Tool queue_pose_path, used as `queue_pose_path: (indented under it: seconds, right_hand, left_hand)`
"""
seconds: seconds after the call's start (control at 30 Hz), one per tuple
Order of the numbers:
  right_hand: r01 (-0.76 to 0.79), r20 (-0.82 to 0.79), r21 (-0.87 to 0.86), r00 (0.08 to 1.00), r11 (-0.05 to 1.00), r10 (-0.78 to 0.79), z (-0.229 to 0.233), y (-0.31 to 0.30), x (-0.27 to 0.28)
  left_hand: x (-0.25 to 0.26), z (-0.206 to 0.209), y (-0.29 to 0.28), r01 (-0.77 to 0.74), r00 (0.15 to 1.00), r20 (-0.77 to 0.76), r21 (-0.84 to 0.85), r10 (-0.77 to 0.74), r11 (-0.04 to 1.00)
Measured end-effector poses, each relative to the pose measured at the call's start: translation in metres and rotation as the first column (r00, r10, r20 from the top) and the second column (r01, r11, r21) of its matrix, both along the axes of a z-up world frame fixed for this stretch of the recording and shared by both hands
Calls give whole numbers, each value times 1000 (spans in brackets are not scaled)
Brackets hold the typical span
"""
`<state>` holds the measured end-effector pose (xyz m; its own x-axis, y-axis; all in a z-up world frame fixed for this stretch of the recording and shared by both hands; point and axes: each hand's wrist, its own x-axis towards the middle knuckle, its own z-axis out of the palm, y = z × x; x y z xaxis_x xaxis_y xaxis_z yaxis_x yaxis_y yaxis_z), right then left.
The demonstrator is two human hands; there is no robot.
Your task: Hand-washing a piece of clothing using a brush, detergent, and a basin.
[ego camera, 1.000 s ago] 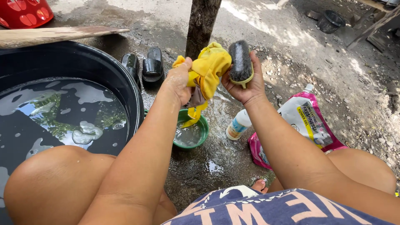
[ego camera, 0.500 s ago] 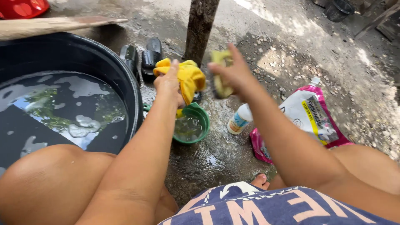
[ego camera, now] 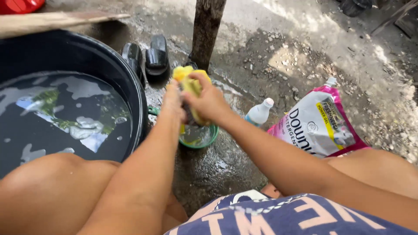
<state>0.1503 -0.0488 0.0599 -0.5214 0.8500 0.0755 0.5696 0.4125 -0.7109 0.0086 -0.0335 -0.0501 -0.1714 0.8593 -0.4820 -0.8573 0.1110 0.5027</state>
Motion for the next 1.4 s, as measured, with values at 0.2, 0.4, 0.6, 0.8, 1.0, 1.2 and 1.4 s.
queue_pose_path:
  seconds: [0.2, 0.4, 0.6, 0.8, 1.0, 1.2, 1.4]
  right_hand:
    - [105, -54, -53, 993, 993, -108, -17, 3, 14]
    - [118, -80, -105, 989, 988, -126, -38, 32, 30]
    - [-74, -238, -29, 969, 997, 65, -24, -26, 27]
    - [256, 193, -182, 956, 949, -221, -78, 66, 70]
    - [273, -170, -434, 911, 858, -376, -110, 104, 113]
    - [244, 62, -585, 964, 774, -258, -104, 80, 94]
    - [220, 75, -500, 975, 837, -212, -130, 87, 97]
  left_hand:
    - [15, 13, -11, 164, 986, -17, -104, -167, 981]
    - [44, 105, -46, 299, 926, -80, -444, -369, 845]
    - [58, 60, -18, 341, 884, -208, -327, -419, 881]
    - [27, 83, -40, 397, 793, -249, -482, -556, 781]
    - [-13, 55, -12, 295, 617, -517, -547, -593, 783]
    - [51, -76, 10, 262, -537, -520, -851, -665, 454]
    - [68, -119, 19, 259, -523, -510, -858, -683, 443]
